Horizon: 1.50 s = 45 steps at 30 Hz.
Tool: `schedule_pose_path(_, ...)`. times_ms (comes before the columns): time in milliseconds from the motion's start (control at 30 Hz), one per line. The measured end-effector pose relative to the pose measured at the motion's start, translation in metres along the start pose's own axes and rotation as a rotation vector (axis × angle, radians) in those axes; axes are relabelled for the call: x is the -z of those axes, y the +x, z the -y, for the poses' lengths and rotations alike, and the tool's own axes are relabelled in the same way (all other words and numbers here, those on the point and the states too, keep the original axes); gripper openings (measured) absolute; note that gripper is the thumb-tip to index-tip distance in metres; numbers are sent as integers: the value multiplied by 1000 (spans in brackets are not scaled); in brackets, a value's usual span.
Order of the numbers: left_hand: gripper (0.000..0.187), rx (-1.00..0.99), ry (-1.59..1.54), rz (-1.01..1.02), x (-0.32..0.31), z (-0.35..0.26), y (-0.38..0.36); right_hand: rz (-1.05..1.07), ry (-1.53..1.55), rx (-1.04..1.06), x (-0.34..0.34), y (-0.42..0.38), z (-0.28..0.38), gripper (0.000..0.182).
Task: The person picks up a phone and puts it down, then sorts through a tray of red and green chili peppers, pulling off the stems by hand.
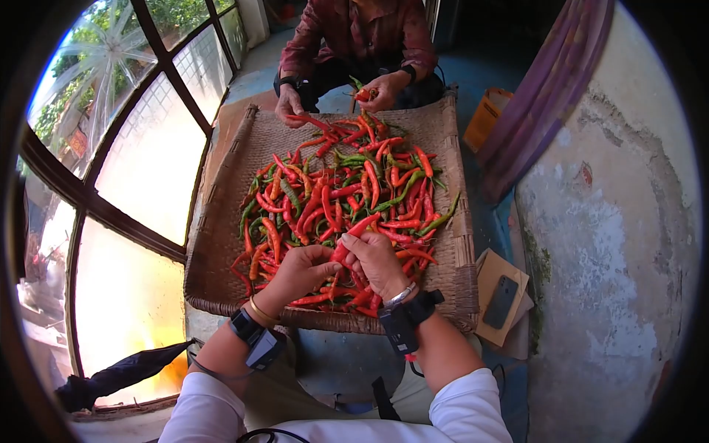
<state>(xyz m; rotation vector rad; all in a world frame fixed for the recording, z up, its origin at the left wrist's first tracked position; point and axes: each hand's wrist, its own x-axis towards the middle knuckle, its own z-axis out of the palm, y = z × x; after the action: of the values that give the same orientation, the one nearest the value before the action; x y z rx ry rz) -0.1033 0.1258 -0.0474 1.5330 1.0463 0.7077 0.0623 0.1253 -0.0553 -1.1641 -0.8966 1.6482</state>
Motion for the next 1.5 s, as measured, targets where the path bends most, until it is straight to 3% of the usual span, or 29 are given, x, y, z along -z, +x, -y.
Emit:
schedule_pose_path(267,16,198,-241,105,4,-8,-2,-112,229,96,13,-2,17,16)
schedule_pose_path(333,15,188,-299,83,5,-4,-1,-188,414,153,18,0,19,15)
schedule_pose_path(467,15,239,-441,3,7,-7,-1,-49,295,12,12,-5,26,14)
schedule_pose_path(500,16,213,-407,-7,6,-6,0,72,203,-47,12,-3,20,14)
schedule_pose_path(667,18,126,-288,31,1,-4,-1,164,-8,-134,8,1,8,14)
schedule_pose_path(800,22,179,-297,-108,3,-6,1,71,258,-19,31,11,28,18)
schedule_pose_path(867,23,236,-321,-77,6,0,4,-27,424,93,35,11,34,27)
schedule_pose_path(900,22,241,-294,-36,6,5,5,-40,392,40,43,12,35,36)
schedule_pose_path(1000,20,227,-240,37,2,12,6,-152,375,-43,45,10,27,29)
schedule_pose_path(1200,21,151,-181,165,-18,14,12,-82,190,-45,52,-9,30,36)
schedule_pose_path(1267,22,181,38,309,-24,10,15,60,-114,-84,57,-16,37,37)
schedule_pose_path(1400,22,21,137,305,-38,19,17,85,-616,-109,56,-25,32,43)
schedule_pose_path(1500,23,13,207,291,-42,18,20,95,-672,-149,60,-22,27,42)
